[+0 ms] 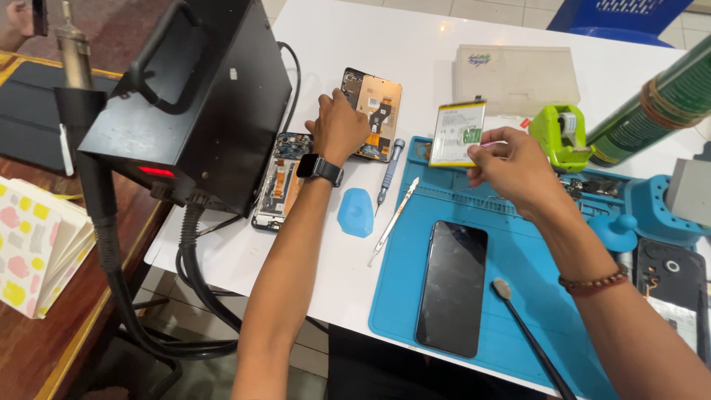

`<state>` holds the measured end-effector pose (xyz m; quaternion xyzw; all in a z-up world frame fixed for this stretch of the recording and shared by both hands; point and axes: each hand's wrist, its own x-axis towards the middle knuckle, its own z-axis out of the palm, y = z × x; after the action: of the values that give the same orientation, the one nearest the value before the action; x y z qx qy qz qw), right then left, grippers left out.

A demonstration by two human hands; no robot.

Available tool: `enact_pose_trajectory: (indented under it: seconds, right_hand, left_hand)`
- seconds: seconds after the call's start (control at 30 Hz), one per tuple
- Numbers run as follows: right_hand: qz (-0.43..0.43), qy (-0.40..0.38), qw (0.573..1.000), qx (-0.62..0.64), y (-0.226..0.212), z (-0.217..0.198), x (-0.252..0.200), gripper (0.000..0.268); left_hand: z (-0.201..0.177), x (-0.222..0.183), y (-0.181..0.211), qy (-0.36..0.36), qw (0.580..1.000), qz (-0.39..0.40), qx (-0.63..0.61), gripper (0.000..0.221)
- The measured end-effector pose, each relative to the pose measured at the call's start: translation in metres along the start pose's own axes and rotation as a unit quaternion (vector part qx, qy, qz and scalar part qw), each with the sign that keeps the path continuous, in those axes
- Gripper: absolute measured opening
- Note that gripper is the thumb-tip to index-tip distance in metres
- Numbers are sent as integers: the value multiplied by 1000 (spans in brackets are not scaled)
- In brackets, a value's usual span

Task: The person uses a blue suction cup to separate the screen from the smartphone body, then wipes the screen with a blue cloth. They handle the phone's internal components, including the battery and motherboard, and compare parts from another disassembled phone. The person continues to manipulate the phone and its components on a blue mat.

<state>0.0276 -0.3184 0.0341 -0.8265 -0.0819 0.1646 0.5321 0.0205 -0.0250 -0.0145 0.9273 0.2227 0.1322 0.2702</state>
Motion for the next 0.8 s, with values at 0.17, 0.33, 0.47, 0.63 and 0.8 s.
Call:
enact_pose_trajectory:
  seconds: [0.17,0.33,0.47,0.63,0.8]
  right_hand:
    - [-2,-44,999,31,16,-4,-11,36]
    - [-9,-38,999,38,20,11,-14,39]
    - [-51,-2,994,-100,13,13,-21,36]
    - [-87,-14,976,-201,-2,6,-39,31]
    - [-33,-83,961,-261,-11,-16,-65,29]
  left_hand:
    - [1,-18,9,125,979,137,88,55]
    - [-24,-71,34,-56,978,188,-74,19]
    - [-30,-137,53,-127,978,163,31,21]
    - [-24,-167,54,-130,981,135,56,18]
    - [-13,-173,53,-86,983,143,78,14]
